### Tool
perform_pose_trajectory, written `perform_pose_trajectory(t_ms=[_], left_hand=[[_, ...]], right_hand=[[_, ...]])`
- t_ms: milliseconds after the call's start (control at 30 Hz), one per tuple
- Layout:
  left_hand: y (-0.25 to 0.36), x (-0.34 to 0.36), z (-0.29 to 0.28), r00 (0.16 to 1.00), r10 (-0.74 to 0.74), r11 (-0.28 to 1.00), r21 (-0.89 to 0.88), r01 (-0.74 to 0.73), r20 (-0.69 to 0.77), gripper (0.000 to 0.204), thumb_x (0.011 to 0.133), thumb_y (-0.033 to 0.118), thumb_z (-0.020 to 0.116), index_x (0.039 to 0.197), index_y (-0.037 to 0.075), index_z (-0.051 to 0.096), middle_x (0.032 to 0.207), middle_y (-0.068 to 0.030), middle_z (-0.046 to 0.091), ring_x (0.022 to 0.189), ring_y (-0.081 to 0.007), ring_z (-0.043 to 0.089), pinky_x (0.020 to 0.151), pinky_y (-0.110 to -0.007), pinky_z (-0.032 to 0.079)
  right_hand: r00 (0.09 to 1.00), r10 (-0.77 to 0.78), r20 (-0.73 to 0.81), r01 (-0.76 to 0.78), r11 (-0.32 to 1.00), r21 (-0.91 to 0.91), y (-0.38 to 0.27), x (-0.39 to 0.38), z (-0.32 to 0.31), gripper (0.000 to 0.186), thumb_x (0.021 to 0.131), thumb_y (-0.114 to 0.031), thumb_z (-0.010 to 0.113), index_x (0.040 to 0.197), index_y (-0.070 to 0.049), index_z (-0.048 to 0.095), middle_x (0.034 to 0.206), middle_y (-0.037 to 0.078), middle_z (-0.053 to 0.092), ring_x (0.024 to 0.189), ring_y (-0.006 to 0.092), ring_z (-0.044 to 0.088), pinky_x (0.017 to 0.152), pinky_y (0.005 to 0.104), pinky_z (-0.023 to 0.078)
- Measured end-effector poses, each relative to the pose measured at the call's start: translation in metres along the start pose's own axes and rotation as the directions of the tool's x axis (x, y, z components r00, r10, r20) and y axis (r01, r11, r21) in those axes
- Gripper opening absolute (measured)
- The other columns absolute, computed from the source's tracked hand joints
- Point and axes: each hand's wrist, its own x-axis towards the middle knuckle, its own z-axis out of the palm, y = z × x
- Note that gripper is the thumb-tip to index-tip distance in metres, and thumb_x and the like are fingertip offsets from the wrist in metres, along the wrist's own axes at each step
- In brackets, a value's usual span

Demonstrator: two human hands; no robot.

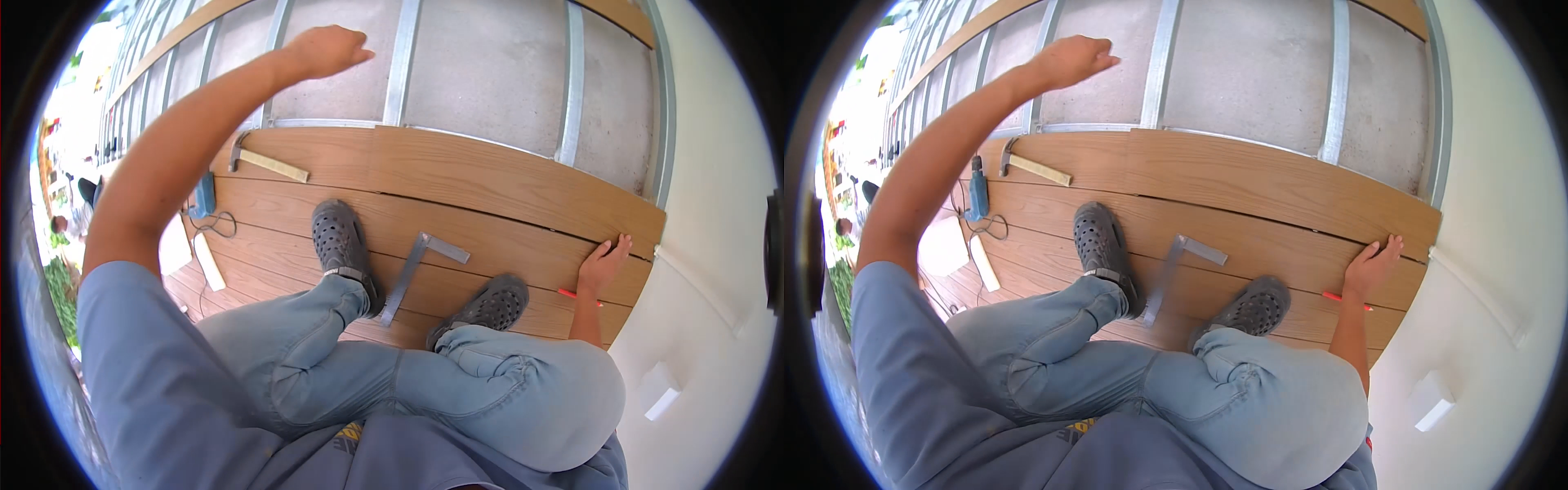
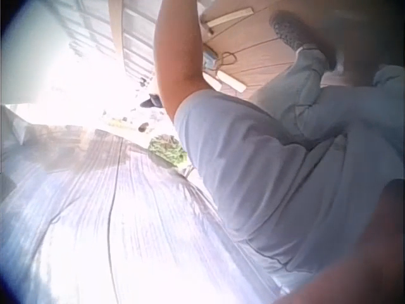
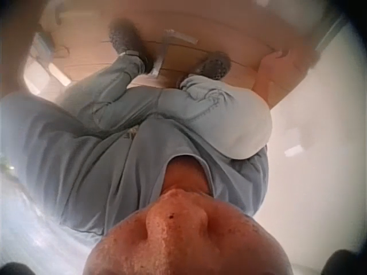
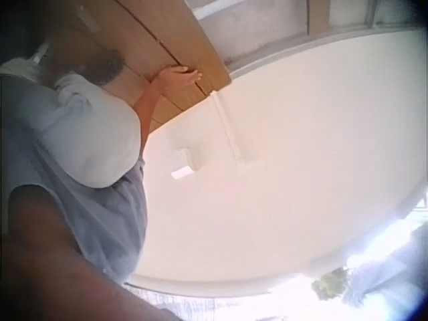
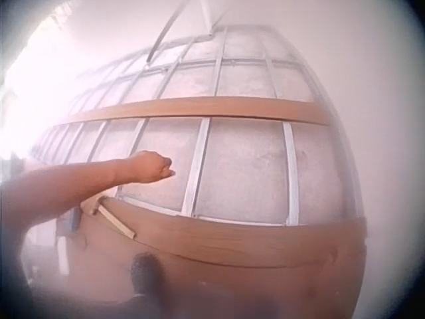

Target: The person marks a decking board with a pencil, aligns it onto a metal frame structure, and hammers metal clips into the grooves of the board to secure it.

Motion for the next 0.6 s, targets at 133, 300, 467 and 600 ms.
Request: perform_pose_trajectory(t_ms=[133, 300, 467, 600], left_hand=[[-0.073, -0.095, 0.005, 0.960, -0.277, 0.954, -0.135, 0.268, -0.046, 0.041, 0.101, 0.040, 0.050, 0.094, 0.002, 0.064, 0.082, -0.0173, 0.068, 0.081, -0.0363, 0.067, 0.077, -0.044, 0.051], [-0.107, -0.196, 0.140, 0.750, -0.657, 0.672, -0.395, 0.627, 0.073, 0.049, 0.093, 0.049, 0.059, 0.100, 0.002, 0.068, 0.094, -0.0223, 0.070, 0.095, -0.0394, 0.067, 0.084, -0.047, 0.051], [-0.102, -0.223, 0.258, 0.384, -0.922, 0.325, -0.438, 0.838, 0.053, 0.068, 0.088, 0.063, 0.061, 0.099, -0.005, 0.067, 0.086, -0.0247, 0.070, 0.086, -0.0373, 0.069, 0.079, -0.046, 0.052], [-0.097, -0.209, 0.286, 0.371, -0.823, -0.054, -0.709, 0.703, 0.431, 0.071, 0.088, 0.061, 0.065, 0.089, -0.009, 0.067, 0.064, -0.0134, 0.062, 0.045, -0.0198, 0.062, 0.048, -0.032, 0.053]], right_hand=[[1.000, -0.025, -0.009, 0.025, 0.999, -0.048, 0.005, -0.004, 0.003, 0.044, 0.103, -0.021, 0.044, 0.137, 0.006, 0.049, 0.149, 0.024, 0.045, 0.141, 0.0409, 0.038, 0.117, 0.0494, 0.030], [0.997, -0.044, 0.069, 0.049, 0.996, -0.071, -0.003, 0.000, 0.001, 0.044, 0.104, -0.021, 0.044, 0.136, 0.008, 0.049, 0.149, 0.025, 0.044, 0.141, 0.0404, 0.038, 0.117, 0.0478, 0.031], [0.961, -0.060, 0.270, 0.045, 0.997, 0.062, 0.028, 0.028, -0.032, 0.044, 0.104, -0.023, 0.046, 0.136, 0.007, 0.048, 0.146, 0.024, 0.049, 0.136, 0.0372, 0.046, 0.113, 0.0413, 0.037], [0.801, 0.066, 0.595, -0.091, 0.996, 0.012, 0.036, 0.075, -0.054, 0.036, 0.102, -0.023, 0.052, 0.126, 0.003, 0.057, 0.121, 0.019, 0.066, 0.113, 0.0278, 0.064, 0.097, 0.0382, 0.048]])
